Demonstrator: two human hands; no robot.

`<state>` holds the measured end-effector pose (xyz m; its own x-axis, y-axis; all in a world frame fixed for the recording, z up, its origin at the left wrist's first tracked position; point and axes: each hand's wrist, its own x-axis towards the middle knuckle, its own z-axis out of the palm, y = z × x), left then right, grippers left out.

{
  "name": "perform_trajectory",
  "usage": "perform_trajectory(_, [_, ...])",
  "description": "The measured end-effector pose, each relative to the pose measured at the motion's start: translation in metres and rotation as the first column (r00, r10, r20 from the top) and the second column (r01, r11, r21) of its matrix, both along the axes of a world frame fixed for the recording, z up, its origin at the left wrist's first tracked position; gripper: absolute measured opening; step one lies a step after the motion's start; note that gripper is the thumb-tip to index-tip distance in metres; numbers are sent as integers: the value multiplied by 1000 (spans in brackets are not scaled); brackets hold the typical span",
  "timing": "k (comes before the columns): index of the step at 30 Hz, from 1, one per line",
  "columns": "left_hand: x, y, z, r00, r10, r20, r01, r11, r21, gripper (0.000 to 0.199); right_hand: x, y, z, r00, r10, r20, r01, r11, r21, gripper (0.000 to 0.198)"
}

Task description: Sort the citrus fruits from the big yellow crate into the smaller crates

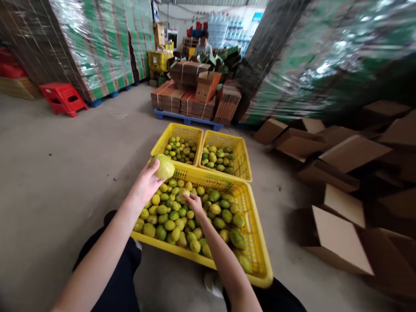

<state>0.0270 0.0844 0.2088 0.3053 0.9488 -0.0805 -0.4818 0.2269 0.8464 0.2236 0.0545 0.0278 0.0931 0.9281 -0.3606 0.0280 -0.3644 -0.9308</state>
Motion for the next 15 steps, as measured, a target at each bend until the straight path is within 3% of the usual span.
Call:
perform_trajectory(4, [26,-17,-1,960,-1,278,35,993,-116,52,14,-13,85,993,-93,-77,110,960,258,54])
perform_trajectory(7, [42,-30,-5,890,-63,452,202,942,-267,43,19,-34,133,951,-150,-272,254,879,404,46])
perform_trajectory(9, [49,-38,-10,834,-113,540,340,876,-342,42,17,-49,146,916,-173,-362,313,872,377,44])
perform_trajectory(11, [52,-44,-16,802,-164,575,418,841,-343,42,12,-64,146,878,-182,-443,345,881,323,42])
perform_trajectory(13, [51,-48,-21,828,-210,520,396,876,-277,43,6,-77,143,850,-162,-501,336,899,279,45])
perform_trajectory(15, [48,-50,-22,900,-229,370,294,947,-128,50,2,-85,144,864,-135,-485,309,902,301,47])
